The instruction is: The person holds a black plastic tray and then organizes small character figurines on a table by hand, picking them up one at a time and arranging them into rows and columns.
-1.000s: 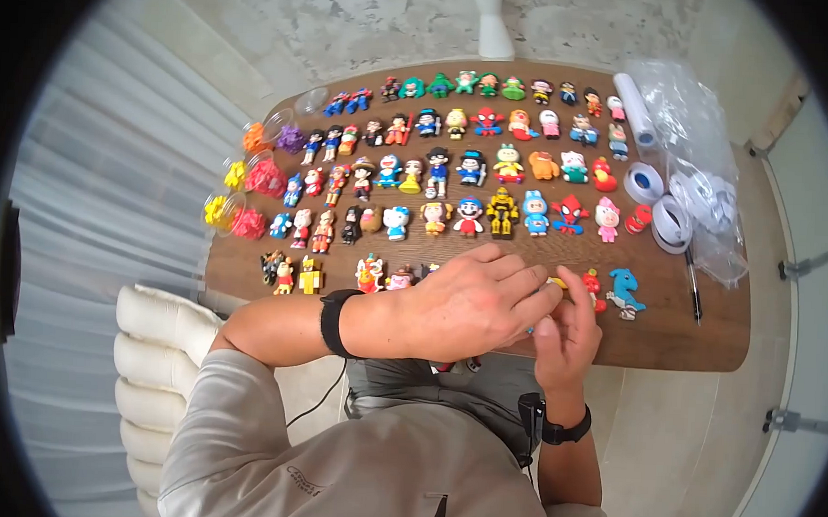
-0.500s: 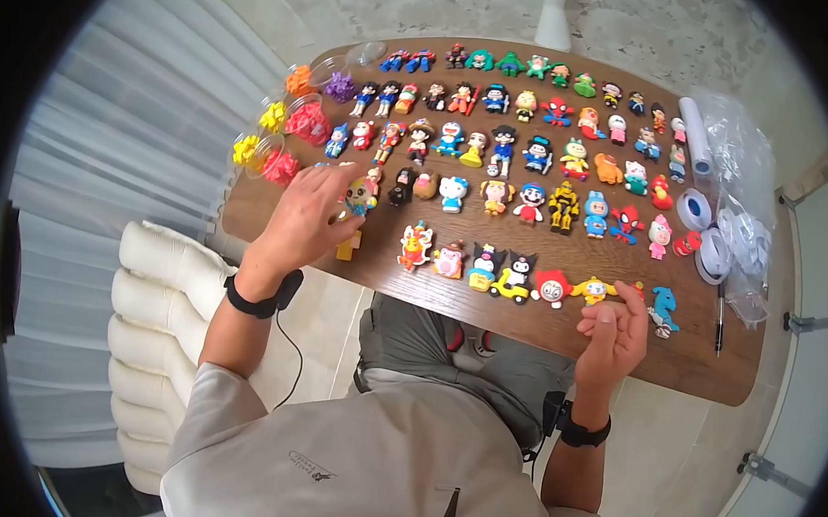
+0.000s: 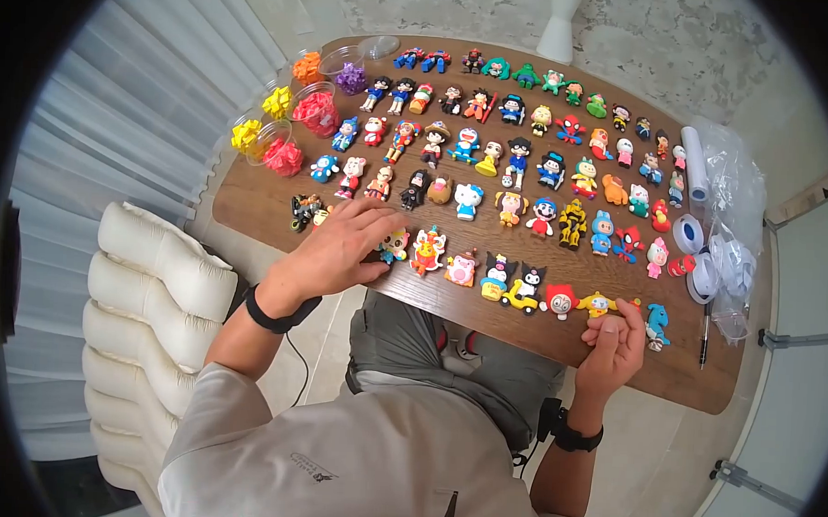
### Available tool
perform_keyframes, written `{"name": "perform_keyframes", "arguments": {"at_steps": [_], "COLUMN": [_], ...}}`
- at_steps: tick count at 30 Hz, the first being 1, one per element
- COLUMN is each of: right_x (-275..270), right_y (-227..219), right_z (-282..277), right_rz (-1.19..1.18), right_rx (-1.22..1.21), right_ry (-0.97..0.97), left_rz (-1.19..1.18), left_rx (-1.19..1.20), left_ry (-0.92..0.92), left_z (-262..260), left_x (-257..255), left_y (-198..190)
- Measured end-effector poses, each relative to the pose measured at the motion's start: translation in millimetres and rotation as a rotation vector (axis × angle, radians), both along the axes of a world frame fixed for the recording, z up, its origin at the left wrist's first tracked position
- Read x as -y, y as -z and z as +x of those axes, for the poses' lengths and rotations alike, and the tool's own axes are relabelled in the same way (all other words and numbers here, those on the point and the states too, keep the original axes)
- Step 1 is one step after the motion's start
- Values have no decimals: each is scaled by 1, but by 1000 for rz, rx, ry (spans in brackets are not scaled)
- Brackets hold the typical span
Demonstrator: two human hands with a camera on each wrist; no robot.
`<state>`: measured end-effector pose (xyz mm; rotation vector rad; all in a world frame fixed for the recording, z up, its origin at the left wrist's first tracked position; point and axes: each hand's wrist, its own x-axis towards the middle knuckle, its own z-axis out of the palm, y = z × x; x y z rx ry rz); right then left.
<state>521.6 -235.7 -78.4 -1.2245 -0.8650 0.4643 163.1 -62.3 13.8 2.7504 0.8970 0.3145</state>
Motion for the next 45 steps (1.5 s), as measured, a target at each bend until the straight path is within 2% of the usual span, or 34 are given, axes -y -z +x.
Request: {"name": "perform_keyframes", "arguments": {"at_steps": [4, 7, 13, 20, 25, 29, 31, 34, 37, 40, 45], "right_x": [0, 0, -2, -2, -3, -2, -2, -1, 0, 2, 3], "right_y": [-2, 0, 1, 1, -1, 3, 3, 2, 2, -2, -4], "right_z": [-1, 0, 0, 0, -2, 0, 0, -1, -3, -4, -3], "right_rz": [-6, -7, -14, -29, -32, -23, -26, -31, -21, -30, -25], "right_rx": [16, 25, 16, 43, 42, 48, 50, 42, -2, -22, -49], "right_ry": [1, 5, 0, 8, 12, 13, 19, 39, 56, 58, 31], "left_rz": [-3, 60, 56, 68, 71, 158, 211, 141, 153, 232, 251], "left_rx": [131, 57, 18, 0, 26, -48, -114, -342, -412, -408, -357], "left_ry": [-122, -282, -271, -217, -123, 8, 68, 92, 117, 134, 133], "left_z": [-25, -45, -51, -49, -29, 11, 36, 69, 88, 92, 94], "left_x": [-5, -2, 11, 6, -12, -38, -52, -69, -76, -81, -75], "left_y": [-12, -23, -2, 0, -20, -31, -30, -24, -12, 7, -1]}}
